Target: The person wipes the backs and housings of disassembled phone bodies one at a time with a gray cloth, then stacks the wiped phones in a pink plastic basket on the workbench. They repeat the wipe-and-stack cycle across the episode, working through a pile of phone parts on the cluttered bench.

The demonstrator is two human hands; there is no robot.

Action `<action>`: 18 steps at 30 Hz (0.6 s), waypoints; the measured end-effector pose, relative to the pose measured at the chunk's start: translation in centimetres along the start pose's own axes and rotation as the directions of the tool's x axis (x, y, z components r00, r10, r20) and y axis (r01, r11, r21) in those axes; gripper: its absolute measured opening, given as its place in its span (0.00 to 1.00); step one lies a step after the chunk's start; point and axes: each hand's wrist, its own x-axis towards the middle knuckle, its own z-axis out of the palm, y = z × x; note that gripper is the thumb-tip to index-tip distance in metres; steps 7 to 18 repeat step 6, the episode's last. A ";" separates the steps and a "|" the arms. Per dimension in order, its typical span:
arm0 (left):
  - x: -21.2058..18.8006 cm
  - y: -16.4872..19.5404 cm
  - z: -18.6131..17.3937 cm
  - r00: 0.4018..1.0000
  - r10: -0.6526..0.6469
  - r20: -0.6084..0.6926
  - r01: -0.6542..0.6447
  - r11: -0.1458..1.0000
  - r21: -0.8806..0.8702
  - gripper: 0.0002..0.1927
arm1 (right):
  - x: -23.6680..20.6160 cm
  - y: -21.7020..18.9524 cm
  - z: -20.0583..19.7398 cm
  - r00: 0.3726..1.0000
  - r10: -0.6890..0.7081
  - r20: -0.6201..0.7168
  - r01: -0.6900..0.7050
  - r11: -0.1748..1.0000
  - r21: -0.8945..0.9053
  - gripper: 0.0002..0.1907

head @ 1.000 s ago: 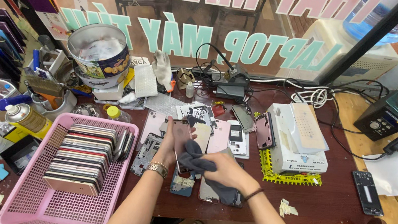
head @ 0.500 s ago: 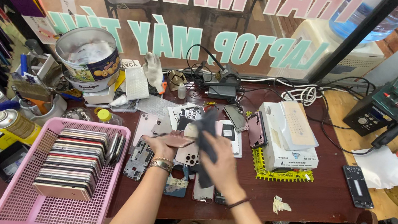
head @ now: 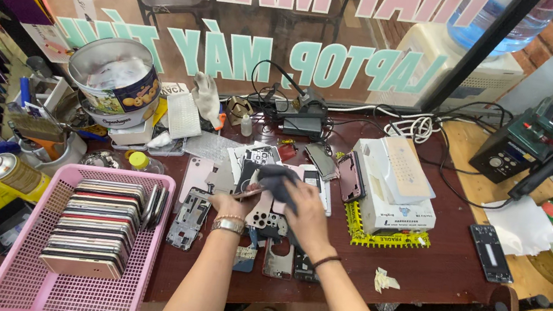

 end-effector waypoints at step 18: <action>-6.5 4.5 -2.6 0.975 0.191 0.111 -0.220 0.827 0.517 0.41 | 1.7 -4.0 -1.8 0.999 -0.011 0.053 -0.007 0.943 0.334 0.27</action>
